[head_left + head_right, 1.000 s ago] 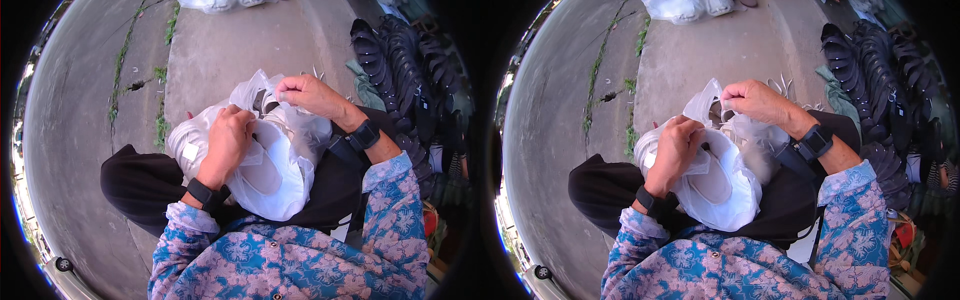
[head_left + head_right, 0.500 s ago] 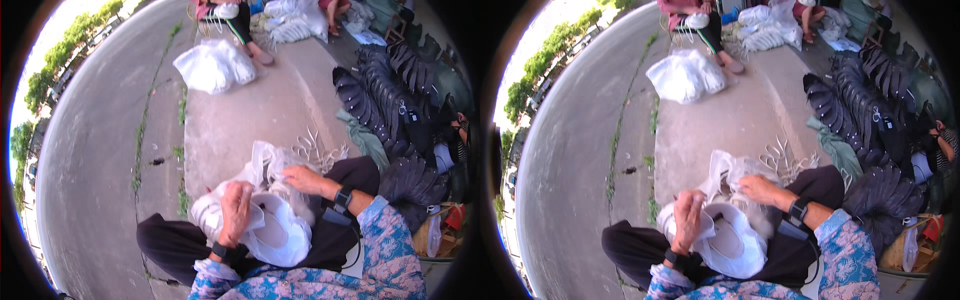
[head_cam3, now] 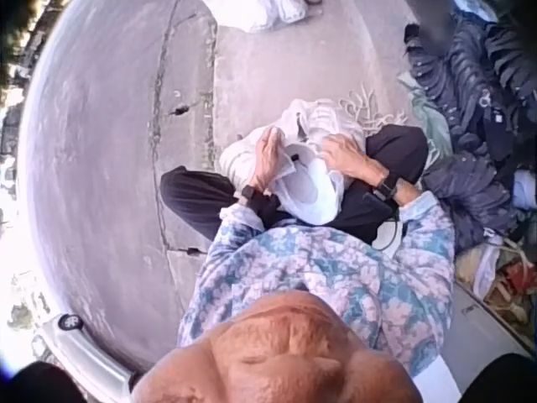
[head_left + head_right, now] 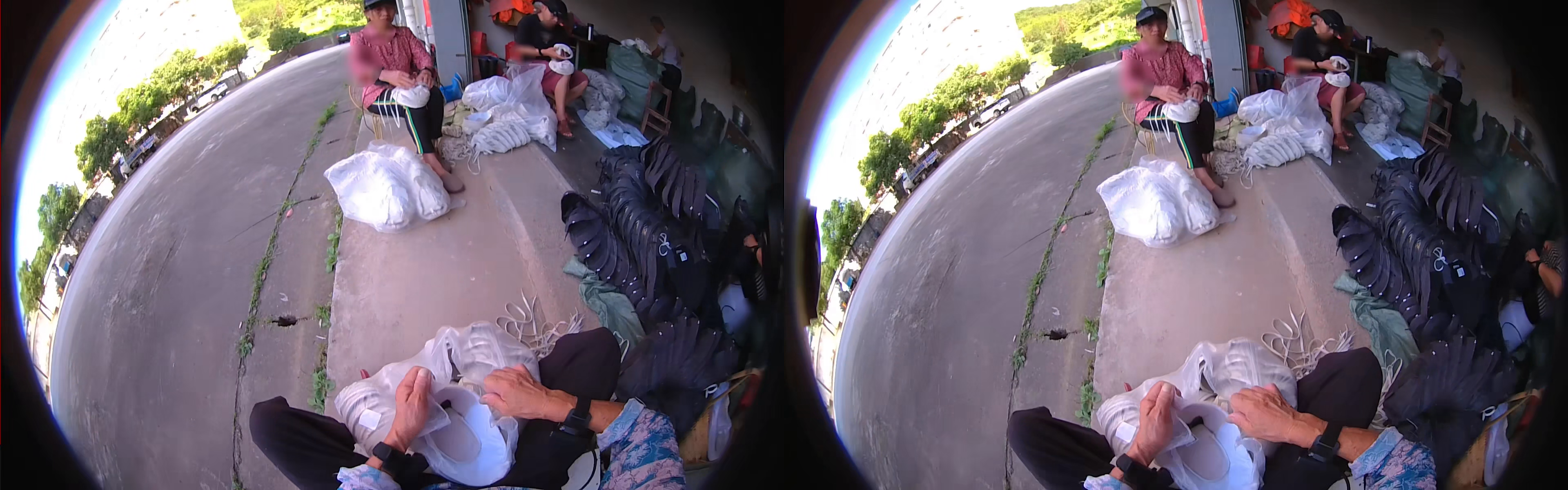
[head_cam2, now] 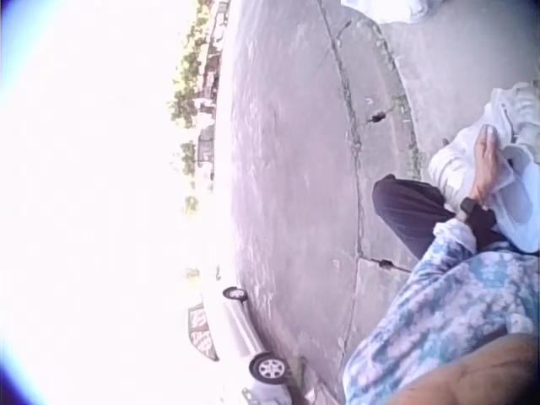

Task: Sort and organize white shoe upper components and place them into a plastic bag.

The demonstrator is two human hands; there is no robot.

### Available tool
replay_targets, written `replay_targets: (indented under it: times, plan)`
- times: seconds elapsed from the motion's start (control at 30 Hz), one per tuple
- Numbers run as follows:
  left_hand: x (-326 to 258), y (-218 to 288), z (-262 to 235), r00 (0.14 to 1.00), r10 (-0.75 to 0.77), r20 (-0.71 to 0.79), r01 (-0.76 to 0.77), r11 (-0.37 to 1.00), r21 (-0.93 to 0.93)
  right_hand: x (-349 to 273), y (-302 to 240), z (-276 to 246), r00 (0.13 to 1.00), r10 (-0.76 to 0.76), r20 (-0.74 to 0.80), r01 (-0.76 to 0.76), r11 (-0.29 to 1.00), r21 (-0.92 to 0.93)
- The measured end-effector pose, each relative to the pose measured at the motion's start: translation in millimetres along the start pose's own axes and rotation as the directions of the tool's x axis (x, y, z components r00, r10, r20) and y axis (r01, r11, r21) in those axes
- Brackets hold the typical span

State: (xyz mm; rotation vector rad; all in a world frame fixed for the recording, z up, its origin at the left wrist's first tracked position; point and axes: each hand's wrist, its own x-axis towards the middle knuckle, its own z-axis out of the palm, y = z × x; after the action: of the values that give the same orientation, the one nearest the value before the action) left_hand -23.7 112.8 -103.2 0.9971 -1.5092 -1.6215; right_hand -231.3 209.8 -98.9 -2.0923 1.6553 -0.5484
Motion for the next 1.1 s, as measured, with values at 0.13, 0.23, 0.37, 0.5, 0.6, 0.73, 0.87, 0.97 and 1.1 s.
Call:
replay_targets:
  times: [0.13, 0.23, 0.37, 0.5, 0.6, 0.73, 0.87, 0.97, 1.1]
  plan:
    - [22, -8, 1, 0.983, 0.183, -0.036, -0.18, 0.981, 0.072, 28, -39, 10, 0.971, -0.229, 0.076, 0.217, 0.966, 0.137]
    - [24, 14, 1, 0.994, 0.014, -0.105, -0.02, 0.998, -0.061, 44, -35, 57, 0.923, -0.181, 0.34, 0.18, 0.983, 0.036]
    - [13, 10, 20, 0.997, 0.041, -0.064, -0.048, 0.993, -0.107, 48, -36, 94, 0.992, -0.081, 0.095, 0.033, 0.904, 0.425]
    - [-6, 8, 28, 0.997, 0.077, 0.027, -0.077, 0.997, 0.003, 35, -30, 90, 0.962, -0.057, 0.265, -0.107, 0.819, 0.564]
    - [-18, 6, 40, 0.988, 0.116, 0.104, -0.116, 0.993, 0.001, 16, -18, 88, 0.785, 0.226, 0.576, -0.612, 0.139, 0.779]
    - [-22, 1, 41, 0.978, 0.151, 0.144, -0.161, 0.985, 0.061, 13, -19, 90, 0.795, 0.136, 0.591, -0.604, 0.273, 0.749]
    - [-18, -9, 40, 0.964, 0.149, 0.221, -0.169, 0.983, 0.075, 12, -13, 91, 0.814, 0.079, 0.575, -0.539, 0.47, 0.699]
    - [-18, -20, 33, 0.959, 0.152, 0.241, -0.18, 0.978, 0.101, 16, -12, 95, 0.819, 0.052, 0.572, -0.481, 0.605, 0.634]
    - [-17, -16, 28, 0.97, 0.114, 0.215, -0.15, 0.976, 0.156, 20, -39, 73, 0.89, -0.026, 0.455, -0.137, 0.937, 0.321]
